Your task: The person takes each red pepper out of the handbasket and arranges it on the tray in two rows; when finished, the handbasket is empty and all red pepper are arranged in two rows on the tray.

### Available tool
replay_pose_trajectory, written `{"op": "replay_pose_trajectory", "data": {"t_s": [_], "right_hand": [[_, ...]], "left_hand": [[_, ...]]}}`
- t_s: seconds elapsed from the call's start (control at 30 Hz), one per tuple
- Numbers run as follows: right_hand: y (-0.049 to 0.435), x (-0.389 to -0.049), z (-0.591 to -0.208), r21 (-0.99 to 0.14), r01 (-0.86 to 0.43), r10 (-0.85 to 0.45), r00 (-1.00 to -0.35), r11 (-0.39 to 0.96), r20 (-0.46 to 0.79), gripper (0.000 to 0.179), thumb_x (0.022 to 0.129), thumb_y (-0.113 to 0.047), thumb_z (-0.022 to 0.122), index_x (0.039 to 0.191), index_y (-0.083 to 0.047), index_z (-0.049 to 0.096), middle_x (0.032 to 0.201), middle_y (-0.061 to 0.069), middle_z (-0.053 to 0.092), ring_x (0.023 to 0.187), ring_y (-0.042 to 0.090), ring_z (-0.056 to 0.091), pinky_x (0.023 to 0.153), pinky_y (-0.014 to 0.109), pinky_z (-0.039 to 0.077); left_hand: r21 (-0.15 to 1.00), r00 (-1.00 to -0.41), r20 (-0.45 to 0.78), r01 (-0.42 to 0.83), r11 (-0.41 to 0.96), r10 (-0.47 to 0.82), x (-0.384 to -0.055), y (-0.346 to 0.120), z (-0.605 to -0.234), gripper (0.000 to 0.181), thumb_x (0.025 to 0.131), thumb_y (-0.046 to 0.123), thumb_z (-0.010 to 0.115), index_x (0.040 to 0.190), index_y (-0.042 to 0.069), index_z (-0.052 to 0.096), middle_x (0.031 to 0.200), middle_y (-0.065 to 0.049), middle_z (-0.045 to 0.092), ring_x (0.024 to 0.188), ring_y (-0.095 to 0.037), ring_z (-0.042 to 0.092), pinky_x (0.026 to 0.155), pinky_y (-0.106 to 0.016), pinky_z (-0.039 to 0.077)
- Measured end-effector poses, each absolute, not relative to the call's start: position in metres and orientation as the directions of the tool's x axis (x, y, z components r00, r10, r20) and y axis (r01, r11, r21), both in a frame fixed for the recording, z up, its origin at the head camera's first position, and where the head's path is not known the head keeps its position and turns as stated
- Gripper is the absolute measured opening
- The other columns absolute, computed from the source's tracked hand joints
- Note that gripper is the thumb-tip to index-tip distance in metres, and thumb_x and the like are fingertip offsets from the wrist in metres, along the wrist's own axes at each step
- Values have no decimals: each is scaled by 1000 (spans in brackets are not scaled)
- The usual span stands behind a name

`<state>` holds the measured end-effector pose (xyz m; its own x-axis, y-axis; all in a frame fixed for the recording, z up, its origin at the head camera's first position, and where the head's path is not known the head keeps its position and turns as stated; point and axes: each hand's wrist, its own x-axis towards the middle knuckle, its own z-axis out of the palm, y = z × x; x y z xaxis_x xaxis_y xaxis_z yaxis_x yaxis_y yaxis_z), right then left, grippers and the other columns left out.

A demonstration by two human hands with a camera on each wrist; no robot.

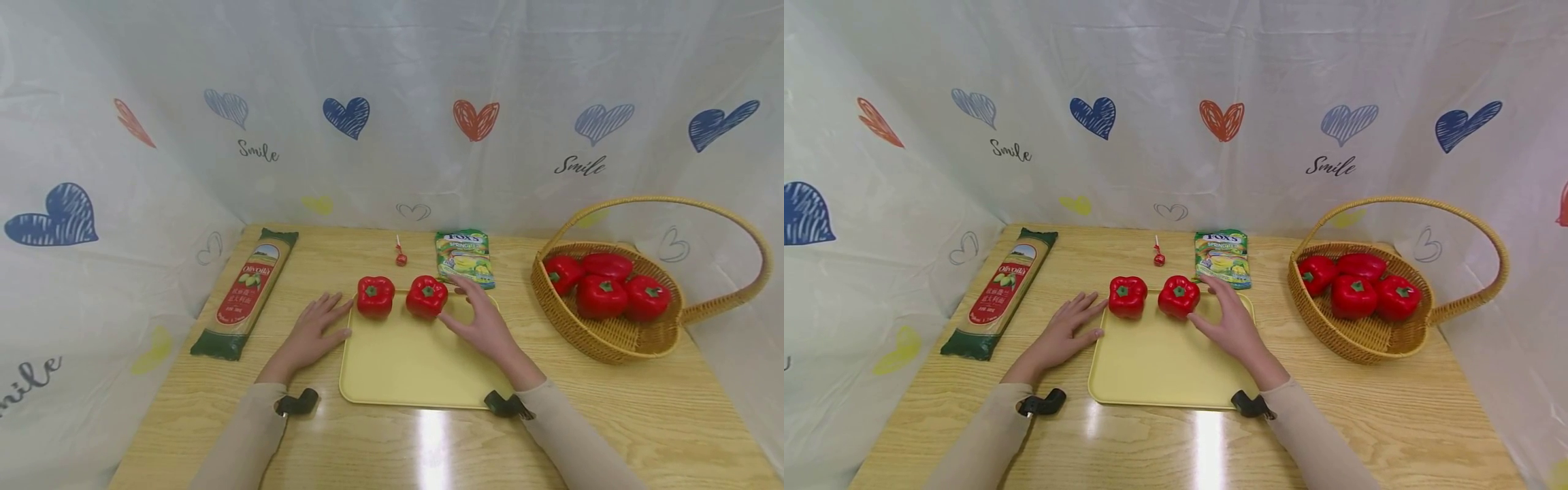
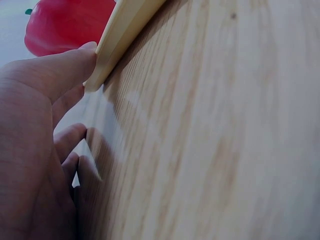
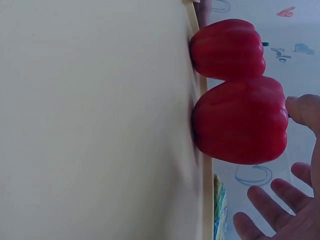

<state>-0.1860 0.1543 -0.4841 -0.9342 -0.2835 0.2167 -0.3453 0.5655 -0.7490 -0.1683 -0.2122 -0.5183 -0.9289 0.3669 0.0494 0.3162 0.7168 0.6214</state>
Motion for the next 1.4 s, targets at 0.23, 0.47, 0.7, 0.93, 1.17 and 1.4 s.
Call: {"op": "replay_pose_trajectory", "data": {"t_s": [0.23, 0.47, 0.7, 0.93, 1.17, 1.4], "right_hand": [[162, -183, -482, -744, -352, -283, -932, 567, 225, 75, 91, -26, 79, 153, -9, 42, 153, 13, 43, 131, 36, 52, 110, 57, 42], [171, -182, -483, -739, -344, -269, -937, 579, 224, 72, 92, -26, 78, 152, -9, 42, 151, 12, 45, 131, 33, 52, 110, 56, 43], [183, -178, -481, -716, -338, -262, -940, 611, 220, 72, 92, -26, 77, 153, -9, 42, 152, 13, 44, 131, 32, 52, 108, 56, 44], [194, -174, -479, -696, -349, -253, -937, 628, 242, 73, 91, -22, 78, 152, -7, 42, 151, 16, 43, 129, 34, 51, 106, 57, 45], [206, -172, -476, -695, -356, -237, -934, 625, 266, 70, 91, -19, 78, 151, -7, 44, 148, 18, 45, 128, 37, 52, 104, 60, 46], [218, -170, -474, -696, -372, -224, -928, 614, 298, 66, 90, -13, 78, 147, -2, 46, 144, 23, 47, 125, 40, 53, 102, 61, 46]], "left_hand": [[618, -929, 48, 316, 720, 366, -169, -212, -519, 63, 100, 42, 63, 156, 22, 44, 166, -11, 29, 155, -36, 13, 125, -54, 3], [616, -929, 52, 320, 720, 368, -170, -212, -521, 63, 100, 43, 63, 156, 22, 44, 166, -11, 29, 155, -36, 13, 125, -54, 3], [613, -929, 52, 320, 723, 367, -169, -212, -520, 63, 100, 42, 63, 156, 21, 44, 165, -12, 29, 155, -36, 14, 125, -54, 4], [613, -928, 56, 323, 721, 368, -169, -212, -520, 63, 100, 42, 63, 156, 22, 43, 165, -12, 29, 155, -37, 14, 125, -55, 3], [612, -928, 59, 326, 720, 369, -169, -212, -519, 63, 100, 42, 63, 157, 22, 43, 165, -12, 30, 155, -37, 14, 125, -54, 4], [616, -929, 53, 320, 720, 367, -169, -213, -520, 63, 100, 42, 63, 157, 22, 43, 165, -12, 29, 155, -36, 13, 125, -54, 3]]}}
